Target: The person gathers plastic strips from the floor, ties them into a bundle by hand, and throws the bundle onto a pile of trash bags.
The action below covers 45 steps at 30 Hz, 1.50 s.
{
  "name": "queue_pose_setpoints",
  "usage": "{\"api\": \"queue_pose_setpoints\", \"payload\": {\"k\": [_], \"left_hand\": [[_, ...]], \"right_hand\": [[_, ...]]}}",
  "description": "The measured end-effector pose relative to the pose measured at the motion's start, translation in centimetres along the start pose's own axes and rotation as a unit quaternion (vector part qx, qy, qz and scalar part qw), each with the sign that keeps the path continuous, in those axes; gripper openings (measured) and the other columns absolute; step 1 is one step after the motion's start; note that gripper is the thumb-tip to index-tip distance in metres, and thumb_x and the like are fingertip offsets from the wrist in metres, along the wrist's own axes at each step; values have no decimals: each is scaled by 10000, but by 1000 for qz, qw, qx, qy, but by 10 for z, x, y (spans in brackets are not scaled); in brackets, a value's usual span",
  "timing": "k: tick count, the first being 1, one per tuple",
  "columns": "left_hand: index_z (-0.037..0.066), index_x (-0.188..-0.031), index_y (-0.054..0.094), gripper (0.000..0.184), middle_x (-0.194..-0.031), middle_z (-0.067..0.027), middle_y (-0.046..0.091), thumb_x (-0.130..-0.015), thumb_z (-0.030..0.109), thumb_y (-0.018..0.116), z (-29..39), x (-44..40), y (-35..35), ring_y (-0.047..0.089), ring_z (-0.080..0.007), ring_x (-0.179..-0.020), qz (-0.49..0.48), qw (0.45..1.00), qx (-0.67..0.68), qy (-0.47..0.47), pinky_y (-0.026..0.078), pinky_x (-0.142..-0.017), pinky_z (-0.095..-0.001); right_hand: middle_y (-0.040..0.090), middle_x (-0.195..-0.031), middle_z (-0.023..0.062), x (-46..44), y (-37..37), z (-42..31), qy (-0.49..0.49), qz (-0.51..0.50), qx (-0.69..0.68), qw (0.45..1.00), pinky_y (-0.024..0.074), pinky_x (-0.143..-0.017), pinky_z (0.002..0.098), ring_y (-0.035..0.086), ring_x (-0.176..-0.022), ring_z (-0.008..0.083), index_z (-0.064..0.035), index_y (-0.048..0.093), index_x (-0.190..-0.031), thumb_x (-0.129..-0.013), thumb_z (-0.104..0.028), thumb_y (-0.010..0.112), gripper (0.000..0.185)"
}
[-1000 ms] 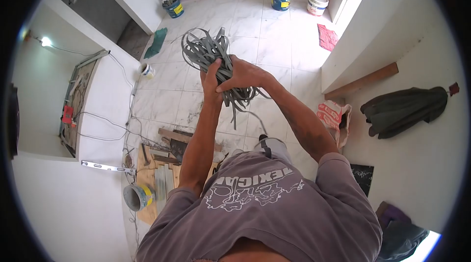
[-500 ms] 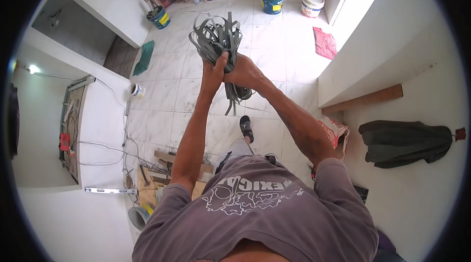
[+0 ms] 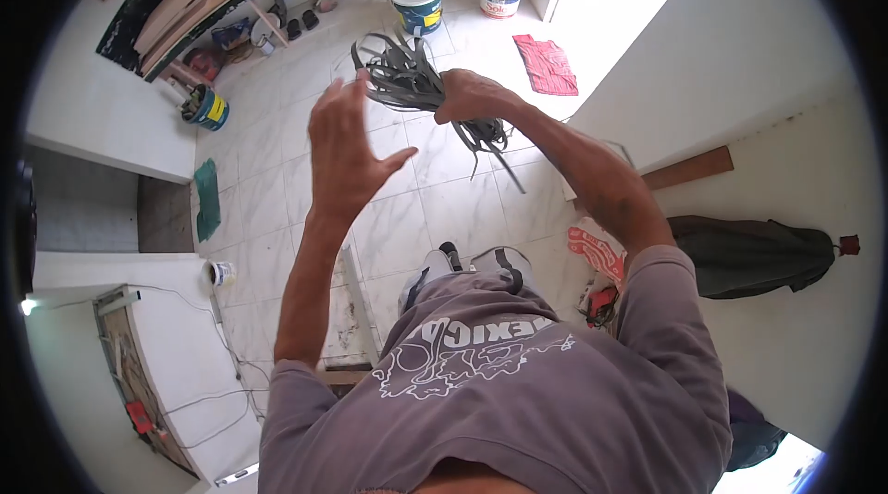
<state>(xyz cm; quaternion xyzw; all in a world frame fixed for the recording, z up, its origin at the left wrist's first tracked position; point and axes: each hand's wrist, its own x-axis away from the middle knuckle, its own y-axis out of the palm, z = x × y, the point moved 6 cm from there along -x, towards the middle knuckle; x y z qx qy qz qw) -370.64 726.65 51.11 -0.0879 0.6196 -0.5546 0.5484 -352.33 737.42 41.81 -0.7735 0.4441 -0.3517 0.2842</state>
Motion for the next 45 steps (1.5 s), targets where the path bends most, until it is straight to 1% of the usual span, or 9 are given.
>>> {"api": "queue_pose_setpoints", "payload": {"k": [4, 6, 14, 20, 24, 27, 34, 40, 45], "left_hand": [[46, -1520, 251, 1189, -1555, -149, 266, -600, 471, 873, -9, -68, 83, 178, -341, -1479, -136, 933, -271, 195, 83, -1216, -466], [20, -1400, 481, 560, -1580, -172, 263, -890, 230, 582, -32, -91, 124, 158, -335, -1493, -130, 885, -386, 227, 55, -1223, -505], [73, -1367, 552, 458, -1548, -324, 255, -929, 210, 546, -41, -184, 164, 249, -462, -1446, -86, 879, -433, 181, 108, -1198, -557], [29, -1409, 482, 535, -1421, -238, 472, -914, 206, 579, -45, -279, 183, 452, -369, -1321, -146, 901, -377, 157, 303, -1128, -527], [-11, -1447, 394, 882, -1433, -197, 444, -727, 309, 790, -133, -316, 263, 348, -327, -1401, -211, 907, -338, 132, 216, -1171, -541], [-13, -1416, 423, 973, -1353, -176, 503, -618, 325, 864, -153, -338, 287, 351, -314, -1400, -180, 920, -304, 171, 173, -1192, -557], [7, -1102, 629, 507, -1124, -161, 642, -680, 239, 789, -159, -403, 349, 424, -301, -1357, -251, 930, -174, 203, 151, -1201, -581], [15, -921, 679, 334, -1114, -164, 677, -682, 233, 763, -137, -462, 406, 500, -308, -1301, -147, 912, -144, 356, 180, -1211, -510], [49, -859, 626, 257, -822, -120, 661, -675, 196, 729, -138, -514, 468, 649, -279, -875, -188, 915, 21, 355, 396, -1025, -422]], "right_hand": [[667, -720, 165, -51, -8, 1, -48, -14, 43, 998, 527, -663, 373, 667, -695, 267, 45, 675, -833, -639, -219, 707, 329], [676, -732, 178, -76, -9, 2, -80, -36, 73, 993, 533, -669, 381, 677, -708, 289, 40, 683, -815, -631, -206, 702, 308], [701, -984, 200, -168, -85, 41, -193, -4, 45, 980, 508, -846, 408, 669, -947, 320, -3, 669, -1058, -783, -258, 720, 378], [699, -808, 154, -267, -153, 80, -417, 112, 31, 901, 536, -750, 407, 669, -782, 340, -5, 671, -941, -771, -336, 711, 374], [695, -822, 177, -294, -170, 76, -216, -72, 197, 954, 540, -712, 408, 670, -782, 342, 11, 666, -920, -700, -231, 701, 329], [689, -826, 200, -300, -195, 95, -167, -65, 75, 981, 545, -708, 413, 673, -791, 354, 16, 658, -916, -615, -175, 707, 360], [687, -815, 220, -322, -239, 148, -124, -15, 108, 986, 547, -729, 429, 678, -805, 375, 11, 656, -917, -613, -153, 682, 346], [686, -821, 227, -334, -276, 210, -38, -4, 84, 996, 548, -762, 435, 682, -828, 373, 18, 652, -921, -596, -135, 690, 361], [686, -880, 242, -341, -319, 249, 57, 71, 76, 993, 551, -770, 439, 682, -864, 384, 67, 632, -932, -622, -164, 689, 391]]}}
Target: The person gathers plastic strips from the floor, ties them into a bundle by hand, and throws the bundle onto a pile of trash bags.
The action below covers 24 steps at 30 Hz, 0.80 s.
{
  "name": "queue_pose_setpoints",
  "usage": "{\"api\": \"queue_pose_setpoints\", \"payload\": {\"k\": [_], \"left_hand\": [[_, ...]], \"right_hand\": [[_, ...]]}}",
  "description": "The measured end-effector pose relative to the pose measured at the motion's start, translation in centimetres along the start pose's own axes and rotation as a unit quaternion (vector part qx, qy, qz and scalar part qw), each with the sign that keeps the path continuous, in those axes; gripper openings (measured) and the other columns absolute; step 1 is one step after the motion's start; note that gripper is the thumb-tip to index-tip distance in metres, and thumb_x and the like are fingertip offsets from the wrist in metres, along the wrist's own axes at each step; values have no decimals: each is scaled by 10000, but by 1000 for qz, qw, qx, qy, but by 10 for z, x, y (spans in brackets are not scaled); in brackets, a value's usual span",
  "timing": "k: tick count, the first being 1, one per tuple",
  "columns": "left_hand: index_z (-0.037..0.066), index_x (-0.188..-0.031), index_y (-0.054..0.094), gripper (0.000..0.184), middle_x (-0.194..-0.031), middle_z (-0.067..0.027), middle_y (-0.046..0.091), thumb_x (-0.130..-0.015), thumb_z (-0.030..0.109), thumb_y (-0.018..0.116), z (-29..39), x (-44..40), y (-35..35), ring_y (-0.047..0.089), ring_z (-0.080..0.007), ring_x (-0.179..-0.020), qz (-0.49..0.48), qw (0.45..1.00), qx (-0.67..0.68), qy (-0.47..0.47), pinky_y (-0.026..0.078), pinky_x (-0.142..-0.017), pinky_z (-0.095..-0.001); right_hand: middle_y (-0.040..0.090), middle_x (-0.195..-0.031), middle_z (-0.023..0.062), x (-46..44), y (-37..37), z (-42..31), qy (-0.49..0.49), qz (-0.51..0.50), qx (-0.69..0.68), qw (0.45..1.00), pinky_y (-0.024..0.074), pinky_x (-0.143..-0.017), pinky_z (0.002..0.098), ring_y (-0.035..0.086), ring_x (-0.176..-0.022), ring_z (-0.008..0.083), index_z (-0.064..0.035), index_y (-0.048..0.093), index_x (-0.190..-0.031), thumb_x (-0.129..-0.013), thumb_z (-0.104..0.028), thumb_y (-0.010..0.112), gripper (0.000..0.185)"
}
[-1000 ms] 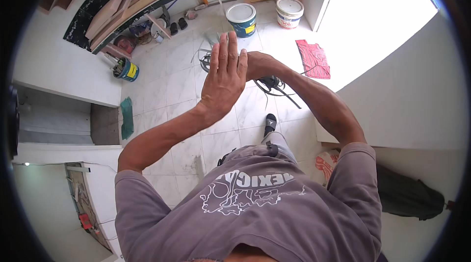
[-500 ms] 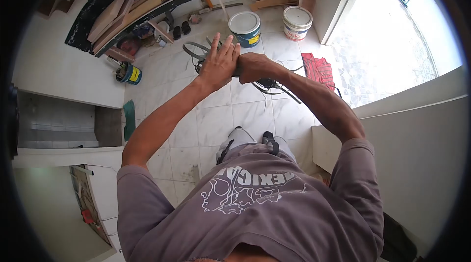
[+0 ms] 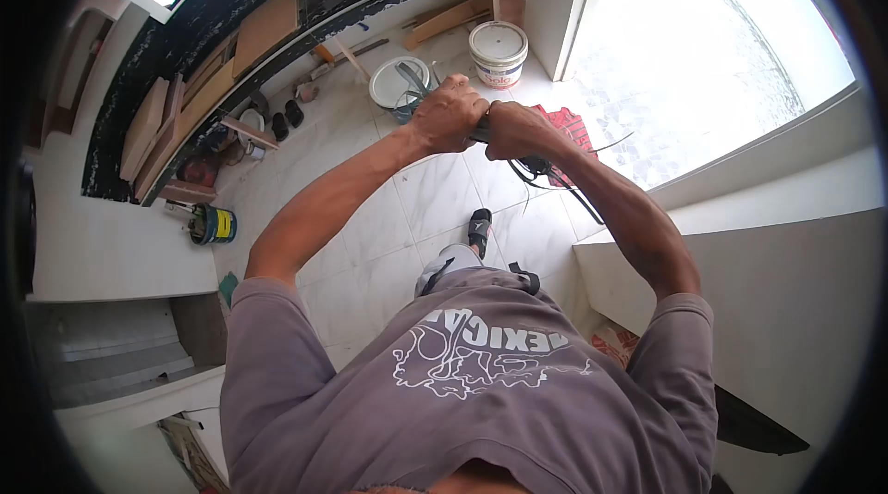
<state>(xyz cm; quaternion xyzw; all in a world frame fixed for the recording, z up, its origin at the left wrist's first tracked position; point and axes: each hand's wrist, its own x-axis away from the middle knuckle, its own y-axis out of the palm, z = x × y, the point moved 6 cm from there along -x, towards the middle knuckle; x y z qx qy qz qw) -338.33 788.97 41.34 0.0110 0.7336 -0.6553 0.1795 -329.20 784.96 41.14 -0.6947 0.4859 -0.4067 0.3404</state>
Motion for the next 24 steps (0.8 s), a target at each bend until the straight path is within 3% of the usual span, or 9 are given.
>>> {"api": "queue_pose_setpoints", "payload": {"k": [1, 2, 6, 8, 11, 12, 14, 21, 24], "left_hand": [[51, -866, 627, 267, -812, -117, 664, -667, 196, 731, -5, -10, 8, 651, -281, -852, 0, 1000, 2, 3, 403, -1008, -416], [53, -874, 627, 278, -802, -113, 667, -660, 196, 733, -11, -20, 15, 654, -283, -830, 1, 1000, 3, 7, 410, -991, -409], [57, -844, 647, 244, -784, -116, 681, -642, 173, 720, -35, -54, 35, 660, -281, -790, -19, 999, 39, 22, 424, -937, -395], [62, -783, 657, 167, -770, -125, 681, -641, 134, 706, -47, -65, 39, 665, -288, -775, -12, 997, 63, 31, 423, -949, -399], [66, -786, 657, 159, -764, -126, 679, -639, 106, 702, -63, -71, 35, 665, -292, -779, 121, 988, 59, 78, 421, -954, -400], [66, -802, 658, 174, -771, -125, 681, -640, 106, 705, -70, -74, 42, 667, -290, -795, 67, 992, 93, 58, 419, -952, -398], [65, -834, 658, 204, -785, -124, 685, -642, 106, 713, -82, -81, 58, 670, -286, -826, -42, 987, 154, 22, 416, -949, -396], [62, -891, 654, 271, -769, -124, 697, -669, 197, 731, -88, -96, 84, 683, -294, -776, -90, 983, 161, 16, 426, -911, -398], [51, -866, 660, 224, -760, -140, 698, -702, 195, 706, -88, -102, 87, 687, -287, -754, -81, 986, 144, 21, 443, -855, -395]], "right_hand": [[685, -887, 249, -3, -12, 10, 38, 17, 7, 999, 551, -776, 437, 682, -871, 385, 86, 620, -938, -623, -168, 693, 411], [679, -888, 266, -15, -8, 28, 27, 27, 21, 999, 550, -782, 429, 683, -876, 389, 156, 567, -1060, -619, -164, 693, 559], [678, -868, 271, -31, -30, 48, 61, 25, 45, 997, 547, -791, 420, 681, -869, 401, 210, 400, -1306, -602, -137, 682, 834], [678, -875, 271, -41, -36, 53, 67, 23, 44, 997, 546, -791, 421, 681, -876, 396, 211, 388, -1323, -601, -141, 685, 856], [676, -883, 274, -57, -48, 55, 81, 23, 32, 996, 544, -789, 420, 682, -879, 387, 210, 367, -1346, -598, -144, 689, 889], [676, -885, 275, -62, -49, 56, 88, 21, 25, 996, 543, -789, 419, 683, -879, 383, 210, 360, -1354, -596, -145, 690, 900], [675, -884, 268, -72, -47, 62, 87, 12, 21, 996, 542, -786, 416, 681, -877, 381, 202, 373, -1350, -600, -145, 691, 885], [681, -877, 229, -89, -43, 91, 107, -33, -14, 994, 537, -753, 418, 676, -860, 373, 155, 483, -1225, -599, -155, 716, 736], [675, -852, 229, -96, -40, 104, 74, -27, -20, 997, 536, -719, 430, 680, -828, 363, 102, 550, -1095, -588, -181, 743, 612]]}}
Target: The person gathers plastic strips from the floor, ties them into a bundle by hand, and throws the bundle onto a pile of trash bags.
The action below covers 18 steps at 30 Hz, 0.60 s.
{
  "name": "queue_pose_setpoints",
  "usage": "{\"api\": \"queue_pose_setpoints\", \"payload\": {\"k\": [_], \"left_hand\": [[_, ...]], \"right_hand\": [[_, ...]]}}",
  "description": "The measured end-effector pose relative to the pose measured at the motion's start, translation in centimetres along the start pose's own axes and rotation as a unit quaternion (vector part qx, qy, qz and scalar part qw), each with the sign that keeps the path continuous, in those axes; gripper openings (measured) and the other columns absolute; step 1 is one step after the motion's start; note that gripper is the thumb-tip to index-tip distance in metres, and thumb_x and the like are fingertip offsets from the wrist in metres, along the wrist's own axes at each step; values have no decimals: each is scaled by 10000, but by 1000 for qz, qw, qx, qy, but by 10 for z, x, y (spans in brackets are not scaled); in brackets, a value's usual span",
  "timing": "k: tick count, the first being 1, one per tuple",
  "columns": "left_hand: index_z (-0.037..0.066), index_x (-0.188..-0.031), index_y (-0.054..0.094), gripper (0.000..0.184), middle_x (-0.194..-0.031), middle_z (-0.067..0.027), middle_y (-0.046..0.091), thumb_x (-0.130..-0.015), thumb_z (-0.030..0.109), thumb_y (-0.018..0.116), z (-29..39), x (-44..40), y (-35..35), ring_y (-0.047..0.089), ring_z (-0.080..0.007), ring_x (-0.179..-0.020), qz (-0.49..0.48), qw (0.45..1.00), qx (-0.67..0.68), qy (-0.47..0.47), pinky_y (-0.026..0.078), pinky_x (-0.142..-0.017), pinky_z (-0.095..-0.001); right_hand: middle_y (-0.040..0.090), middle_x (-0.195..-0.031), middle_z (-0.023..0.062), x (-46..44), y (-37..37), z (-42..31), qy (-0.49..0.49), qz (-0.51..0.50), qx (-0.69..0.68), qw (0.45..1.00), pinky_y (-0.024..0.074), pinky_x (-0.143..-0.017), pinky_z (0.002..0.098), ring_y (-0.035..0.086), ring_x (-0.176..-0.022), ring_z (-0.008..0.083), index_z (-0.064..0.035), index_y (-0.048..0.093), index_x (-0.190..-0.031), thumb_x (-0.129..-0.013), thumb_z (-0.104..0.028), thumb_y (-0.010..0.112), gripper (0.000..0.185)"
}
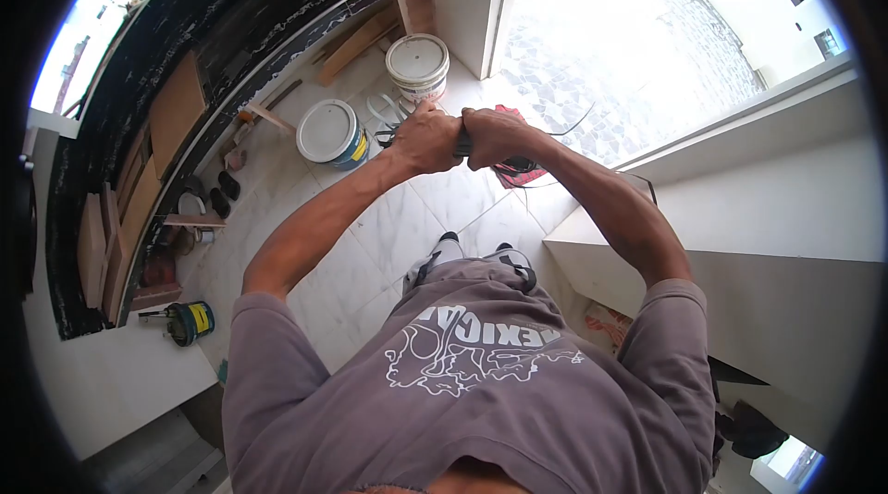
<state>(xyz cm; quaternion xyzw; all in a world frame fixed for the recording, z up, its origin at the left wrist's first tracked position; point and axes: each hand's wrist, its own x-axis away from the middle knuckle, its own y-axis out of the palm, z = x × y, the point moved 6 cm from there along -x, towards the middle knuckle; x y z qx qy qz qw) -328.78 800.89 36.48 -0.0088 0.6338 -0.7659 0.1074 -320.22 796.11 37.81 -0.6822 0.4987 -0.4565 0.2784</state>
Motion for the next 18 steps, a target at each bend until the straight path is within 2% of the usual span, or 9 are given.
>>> {"api": "queue_pose_setpoints", "payload": {"k": [5, 7, 9, 11, 12, 14, 15, 16, 18], "left_hand": [[43, -797, 653, 164, -714, -156, 683, -717, 184, 682, -5, -11, -1, 672, -306, -677, 22, 1000, 3, 21, 444, -797, -389], [58, -733, 651, 135, -694, -152, 675, -722, 190, 679, -6, -19, -7, 660, -307, -655, 17, 1000, -16, 18, 440, -785, -385], [63, -728, 654, 128, -672, -145, 666, -718, 188, 680, -7, -26, -15, 652, -300, -638, 53, 998, -16, 28, 436, -777, -381], [65, -729, 660, 125, -653, -133, 656, -714, 187, 682, -7, -33, -20, 649, -291, -631, 31, 999, -26, 27, 434, -769, -380], [86, -758, 651, 121, -697, -112, 669, -697, 170, 713, -5, -36, -26, 656, -289, -684, 24, 999, -33, 21, 441, -772, -390], [89, -739, 656, 88, -656, -121, 651, -708, 166, 687, 4, -42, -35, 646, -289, -638, 63, 996, -31, 52, 430, -763, -385], [90, -729, 659, 77, -635, -126, 642, -714, 164, 674, 5, -44, -39, 641, -289, -615, 83, 994, -29, 66, 425, -759, -383], [88, -733, 646, 77, -634, -127, 640, -726, 158, 678, 6, -46, -41, 638, -294, -615, 87, 992, -25, 87, 425, -762, -384], [84, -731, 638, 93, -640, -122, 644, -729, 162, 690, 3, -51, -50, 640, -294, -624, 84, 994, -46, 61, 426, -764, -386]], "right_hand": [[682, -845, 206, -6, -11, 10, -39, 4, -8, 999, 543, -699, 414, 684, -804, 341, 74, 604, -982, -587, -189, 744, 495], [691, -767, 191, -8, -22, 10, -28, -30, -11, 999, 546, -709, 398, 693, -742, 304, 58, 670, -852, -582, -193, 731, 374], [702, -884, 203, -19, -24, 18, -34, -75, 7, 997, 549, -741, 408, 697, -832, 328, 45, 614, -1018, -595, -224, 775, 527], [708, -925, 205, -20, -31, 21, -43, -80, 12, 996, 544, -788, 396, 696, -859, 329, 43, 627, -1061, -611, -311, 828, 607], [706, -970, 208, -17, -39, 20, -47, -95, 3, 994, 539, -817, 393, 693, -896, 332, 44, 626, -1098, -646, -397, 798, 655], [703, -1059, 213, -10, -54, 20, -55, -126, -15, 990, 529, -873, 386, 687, -970, 338, 46, 624, -1172, -715, -569, 738, 775], [696, -1083, 219, -10, -63, 24, -67, -115, -1, 991, 525, -889, 395, 681, -994, 349, 48, 616, -1207, -740, -635, 690, 832], [686, -1098, 230, -10, -71, 38, -66, -53, -9, 996, 510, -922, 414, 662, -1026, 381, 46, 585, -1276, -757, -754, 591, 954], [687, -1083, 226, -11, -92, 65, -20, -27, -64, 997, 478, -945, 476, 657, -1045, 367, 23, 627, -1244, -769, -868, 452, 1025]]}}
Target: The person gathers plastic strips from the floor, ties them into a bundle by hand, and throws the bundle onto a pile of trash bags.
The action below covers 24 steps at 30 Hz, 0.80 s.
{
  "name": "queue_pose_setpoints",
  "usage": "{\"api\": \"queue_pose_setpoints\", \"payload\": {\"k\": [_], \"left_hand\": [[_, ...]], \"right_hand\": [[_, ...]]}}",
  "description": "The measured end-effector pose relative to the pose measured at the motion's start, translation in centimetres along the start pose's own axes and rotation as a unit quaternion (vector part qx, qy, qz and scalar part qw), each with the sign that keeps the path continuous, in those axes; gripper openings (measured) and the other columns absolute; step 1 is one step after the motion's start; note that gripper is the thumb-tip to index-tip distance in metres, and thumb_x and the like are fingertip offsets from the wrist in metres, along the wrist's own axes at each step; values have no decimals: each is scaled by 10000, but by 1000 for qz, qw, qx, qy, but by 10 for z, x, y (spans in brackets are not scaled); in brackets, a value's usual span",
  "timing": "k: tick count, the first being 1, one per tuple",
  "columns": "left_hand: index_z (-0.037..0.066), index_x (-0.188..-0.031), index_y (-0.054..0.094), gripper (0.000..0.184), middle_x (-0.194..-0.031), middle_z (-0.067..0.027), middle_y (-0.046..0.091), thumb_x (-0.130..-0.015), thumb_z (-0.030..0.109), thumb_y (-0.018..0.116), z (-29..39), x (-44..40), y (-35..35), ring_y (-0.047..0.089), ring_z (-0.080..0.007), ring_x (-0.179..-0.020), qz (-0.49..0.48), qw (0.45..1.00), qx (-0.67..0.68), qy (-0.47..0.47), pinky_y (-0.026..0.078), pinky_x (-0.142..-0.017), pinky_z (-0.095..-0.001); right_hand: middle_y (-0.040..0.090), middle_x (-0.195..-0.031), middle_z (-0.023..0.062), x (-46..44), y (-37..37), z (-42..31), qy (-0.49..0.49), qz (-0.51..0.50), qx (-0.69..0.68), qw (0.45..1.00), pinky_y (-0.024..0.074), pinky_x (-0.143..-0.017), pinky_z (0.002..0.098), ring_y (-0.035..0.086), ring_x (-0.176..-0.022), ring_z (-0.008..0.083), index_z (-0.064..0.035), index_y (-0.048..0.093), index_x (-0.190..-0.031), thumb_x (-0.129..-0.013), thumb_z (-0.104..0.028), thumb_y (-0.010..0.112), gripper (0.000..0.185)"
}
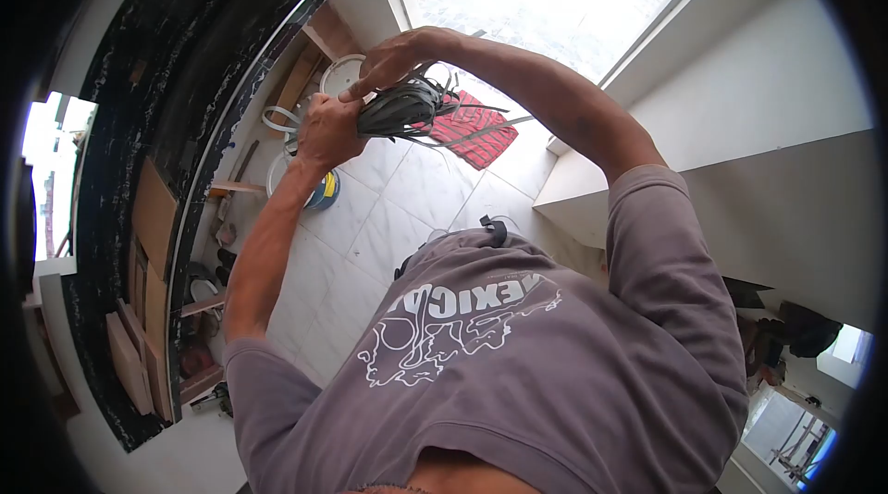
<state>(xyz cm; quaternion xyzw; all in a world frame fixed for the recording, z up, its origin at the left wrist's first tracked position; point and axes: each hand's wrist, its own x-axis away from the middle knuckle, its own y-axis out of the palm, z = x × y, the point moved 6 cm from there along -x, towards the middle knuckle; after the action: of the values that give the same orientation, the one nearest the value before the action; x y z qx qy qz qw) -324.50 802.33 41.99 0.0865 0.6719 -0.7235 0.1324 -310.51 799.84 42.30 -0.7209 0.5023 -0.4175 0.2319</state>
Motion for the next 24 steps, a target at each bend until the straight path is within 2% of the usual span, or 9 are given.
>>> {"api": "queue_pose_setpoints", "payload": {"k": [4, 5, 10, 13, 14, 15, 19, 22, 24], "left_hand": [[77, -766, 631, 173, -671, -124, 651, -724, 195, 752, -14, 1, -16, 639, -306, -666, 18, 999, 8, -30, 431, -787, -392], [76, -782, 634, 196, -685, -129, 653, -718, 201, 770, -18, 2, -19, 638, -311, -681, 14, 999, 18, -42, 432, -796, -393], [82, -790, 632, 188, -674, -117, 659, -724, 206, 757, -41, 12, -25, 644, -318, -661, 57, 996, 18, -71, 446, -788, -396], [69, -863, 669, 215, -752, -165, 683, -704, 179, 762, -63, 20, -18, 658, -373, -737, 24, 989, 36, -141, 480, -801, -429], [62, -894, 684, 236, -788, -186, 693, -697, 167, 761, -71, 23, -15, 663, -397, -770, 8, 984, 41, -172, 495, -805, -444], [68, -894, 691, 237, -790, -184, 698, -702, 185, 764, -77, 25, -14, 671, -390, -785, 10, 980, 44, -196, 497, -818, -447], [77, -920, 714, 265, -832, -191, 713, -720, 243, 763, -95, 23, -8, 686, -387, -850, -10, 959, 43, -279, 506, -861, -465], [79, -955, 725, 278, -895, -217, 706, -740, 256, 732, -98, 21, -4, 673, -415, -902, -42, 947, 42, -315, 516, -847, -477], [79, -969, 731, 285, -928, -226, 704, -749, 260, 718, -102, 16, -1, 667, -425, -927, -62, 941, 32, -332, 520, -839, -480]], "right_hand": [[706, -938, 189, 17, -44, 54, 113, 37, -20, 993, 468, -932, 522, 672, -1029, 337, 7, 700, -1125, -789, -903, 347, 1032], [697, -1040, 240, 23, -51, 69, 118, 61, -84, 988, 530, -873, 454, 677, -1035, 321, 38, 703, -1078, -739, -929, 376, 1076], [705, -982, 251, 67, -69, 89, 73, 134, -142, 978, 547, -878, 472, 702, -950, 329, 49, 696, -1076, -850, -790, 459, 900], [709, -941, 240, 68, -71, 125, 154, 274, -133, 940, 563, -822, 455, 708, -919, 329, 58, 695, -1071, -870, -733, 513, 836], [706, -875, 212, 76, -69, 127, 171, 314, -70, 931, 572, -742, 408, 715, -853, 284, 45, 705, -1009, -867, -741, 509, 823], [684, -800, 149, 81, -61, 122, 161, 332, -67, 927, 584, -666, 359, 701, -767, 222, 32, 686, -1069, -902, -693, 512, 763], [711, -848, 170, 111, -11, 44, 127, 148, -158, 968, 584, -679, 341, 709, -732, 230, 48, 609, -1224, -868, -667, 597, 799], [718, -870, 182, 111, 21, 29, 108, 89, -220, 965, 554, -570, 323, 709, -728, 210, 81, 520, -1298, -844, -432, 757, 725], [717, -873, 194, 106, 29, 32, 109, 144, -137, 974, 540, -632, 388, 705, -731, 271, 41, 607, -1200, -894, -321, 693, 482]]}}
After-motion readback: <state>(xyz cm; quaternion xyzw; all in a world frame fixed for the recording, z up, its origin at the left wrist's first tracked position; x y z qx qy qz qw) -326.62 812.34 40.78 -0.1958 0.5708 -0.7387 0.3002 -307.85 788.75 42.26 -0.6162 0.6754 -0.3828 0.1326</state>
